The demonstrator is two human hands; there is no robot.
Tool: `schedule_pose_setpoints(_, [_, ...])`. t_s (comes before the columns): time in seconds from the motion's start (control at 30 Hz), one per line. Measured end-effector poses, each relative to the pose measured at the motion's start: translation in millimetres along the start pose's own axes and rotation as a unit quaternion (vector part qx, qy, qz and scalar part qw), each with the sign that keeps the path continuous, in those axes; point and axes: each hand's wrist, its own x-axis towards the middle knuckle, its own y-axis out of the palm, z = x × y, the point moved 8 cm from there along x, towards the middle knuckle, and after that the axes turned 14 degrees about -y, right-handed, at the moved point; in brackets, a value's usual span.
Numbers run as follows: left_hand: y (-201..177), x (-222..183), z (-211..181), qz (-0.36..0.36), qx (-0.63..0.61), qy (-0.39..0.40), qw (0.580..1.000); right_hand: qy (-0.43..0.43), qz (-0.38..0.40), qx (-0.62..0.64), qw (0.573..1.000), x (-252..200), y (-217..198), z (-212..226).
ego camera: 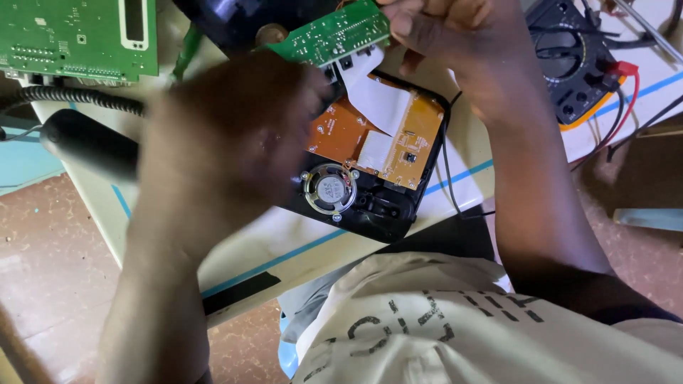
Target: Reassembling a landline telephone by connecting internal circuit boards and ribbon cables, then securing the outer casing with a screwdriver.
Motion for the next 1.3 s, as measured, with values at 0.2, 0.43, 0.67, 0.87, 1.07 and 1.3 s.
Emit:
schedule_pose_setpoints(0.2, [73, -12, -38, 0.135, -0.045, 0.034, 0.989, -0.039, 0.042, -0.02, 0.998, 3, 5, 4])
schedule_pose_setpoints(0.43, [95, -20, -43, 0.115, 0.016, 0.001, 0.993, -0.057, -0.035, -0.019, 0.998, 4, -13, 8])
schedule_pose_setpoints(0.67, [101, -20, -33, 0.143, 0.049, 0.04, 0.988, -0.076, 0.037, -0.28, 0.956, -13, -10, 47])
schedule_pose_setpoints(0.87, [107, -19, -23, 0.175, 0.019, 0.025, 0.984, -0.072, 0.148, -0.423, 0.891, -48, -2, 58])
schedule_pose_setpoints(1.07, [106, -14, -14, 0.179, -0.005, 0.012, 0.984, -0.027, 0.245, -0.429, 0.869, -70, 7, 51])
schedule_pose_setpoints(1.3, [95, -8, -7, 0.222, -0.083, -0.049, 0.97, -0.036, 0.284, -0.376, 0.881, -62, 8, 46])
